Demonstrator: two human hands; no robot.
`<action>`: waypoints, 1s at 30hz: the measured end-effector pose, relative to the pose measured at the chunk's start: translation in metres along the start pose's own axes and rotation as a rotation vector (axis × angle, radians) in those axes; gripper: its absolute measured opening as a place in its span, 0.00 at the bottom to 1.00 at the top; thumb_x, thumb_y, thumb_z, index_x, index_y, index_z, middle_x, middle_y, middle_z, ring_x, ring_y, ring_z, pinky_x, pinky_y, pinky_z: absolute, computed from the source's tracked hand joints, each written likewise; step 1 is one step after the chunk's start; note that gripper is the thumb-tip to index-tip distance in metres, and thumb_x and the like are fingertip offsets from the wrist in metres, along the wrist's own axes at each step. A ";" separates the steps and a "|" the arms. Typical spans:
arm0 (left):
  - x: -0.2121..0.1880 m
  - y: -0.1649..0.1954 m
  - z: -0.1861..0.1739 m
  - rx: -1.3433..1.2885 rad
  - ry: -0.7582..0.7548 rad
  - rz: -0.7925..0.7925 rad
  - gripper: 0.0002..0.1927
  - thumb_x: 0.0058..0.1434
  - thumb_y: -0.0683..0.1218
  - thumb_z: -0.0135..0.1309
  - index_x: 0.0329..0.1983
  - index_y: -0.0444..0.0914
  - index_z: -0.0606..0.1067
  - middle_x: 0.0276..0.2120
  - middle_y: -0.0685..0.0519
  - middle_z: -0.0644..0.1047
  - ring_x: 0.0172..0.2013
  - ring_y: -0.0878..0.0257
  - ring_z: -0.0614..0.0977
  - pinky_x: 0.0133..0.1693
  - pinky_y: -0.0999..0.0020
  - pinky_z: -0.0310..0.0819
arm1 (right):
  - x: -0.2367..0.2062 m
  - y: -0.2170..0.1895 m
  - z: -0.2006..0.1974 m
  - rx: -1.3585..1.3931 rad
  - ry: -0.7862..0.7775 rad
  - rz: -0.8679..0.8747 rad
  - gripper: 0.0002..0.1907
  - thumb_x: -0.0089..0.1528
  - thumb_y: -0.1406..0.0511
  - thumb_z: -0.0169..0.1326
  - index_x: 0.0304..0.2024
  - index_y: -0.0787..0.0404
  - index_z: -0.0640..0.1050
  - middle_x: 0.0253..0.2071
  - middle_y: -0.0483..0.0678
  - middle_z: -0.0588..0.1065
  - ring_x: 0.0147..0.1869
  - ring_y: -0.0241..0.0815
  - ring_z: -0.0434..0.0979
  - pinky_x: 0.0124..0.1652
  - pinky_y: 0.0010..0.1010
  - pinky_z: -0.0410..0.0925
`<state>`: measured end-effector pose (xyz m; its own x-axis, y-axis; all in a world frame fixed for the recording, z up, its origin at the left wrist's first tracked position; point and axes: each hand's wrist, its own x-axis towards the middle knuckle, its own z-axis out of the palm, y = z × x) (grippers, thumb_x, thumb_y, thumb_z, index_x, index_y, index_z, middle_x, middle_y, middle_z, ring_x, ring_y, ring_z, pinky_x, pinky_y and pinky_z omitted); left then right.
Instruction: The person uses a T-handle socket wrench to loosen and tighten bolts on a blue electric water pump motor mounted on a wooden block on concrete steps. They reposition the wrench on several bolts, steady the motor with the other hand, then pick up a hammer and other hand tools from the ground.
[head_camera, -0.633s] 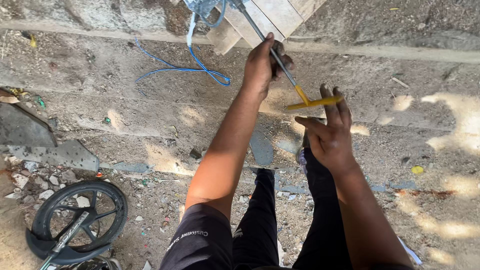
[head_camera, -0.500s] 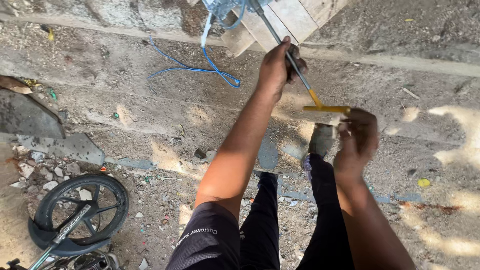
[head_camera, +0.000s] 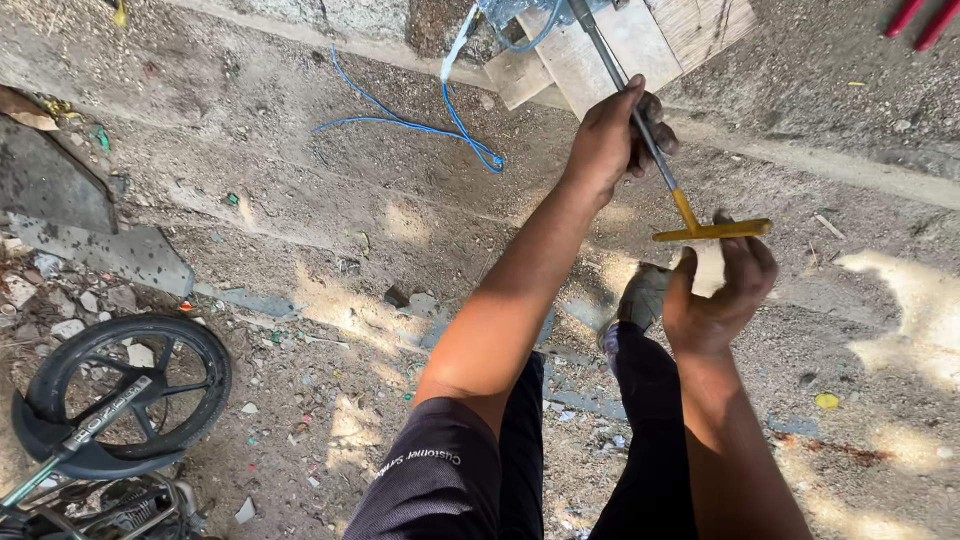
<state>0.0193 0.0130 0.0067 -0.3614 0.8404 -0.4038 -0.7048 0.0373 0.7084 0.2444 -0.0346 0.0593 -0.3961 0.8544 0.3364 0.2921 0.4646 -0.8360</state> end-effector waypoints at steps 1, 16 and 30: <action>-0.001 0.001 -0.002 0.001 -0.001 0.000 0.25 0.76 0.59 0.37 0.30 0.41 0.73 0.20 0.48 0.80 0.14 0.68 0.75 0.16 0.72 0.64 | 0.000 0.003 -0.002 -0.117 0.036 -0.130 0.18 0.78 0.66 0.60 0.60 0.61 0.63 0.50 0.57 0.69 0.50 0.57 0.75 0.52 0.44 0.70; 0.011 -0.008 -0.010 -0.119 -0.089 0.087 0.25 0.76 0.58 0.39 0.29 0.39 0.73 0.19 0.47 0.79 0.13 0.66 0.74 0.14 0.72 0.62 | 0.008 0.003 0.011 0.144 0.059 0.304 0.14 0.74 0.67 0.50 0.60 0.67 0.71 0.41 0.50 0.75 0.33 0.38 0.69 0.34 0.29 0.64; 0.002 0.017 -0.006 0.015 0.006 -0.022 0.24 0.74 0.59 0.39 0.29 0.41 0.72 0.17 0.49 0.78 0.11 0.68 0.71 0.13 0.72 0.60 | 0.014 0.001 -0.003 0.150 -0.079 0.145 0.10 0.80 0.64 0.45 0.58 0.63 0.71 0.43 0.53 0.80 0.39 0.44 0.79 0.39 0.32 0.71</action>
<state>0.0028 0.0124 0.0146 -0.3499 0.8360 -0.4227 -0.7033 0.0636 0.7080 0.2413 -0.0214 0.0649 -0.4281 0.8862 0.1774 0.2211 0.2930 -0.9302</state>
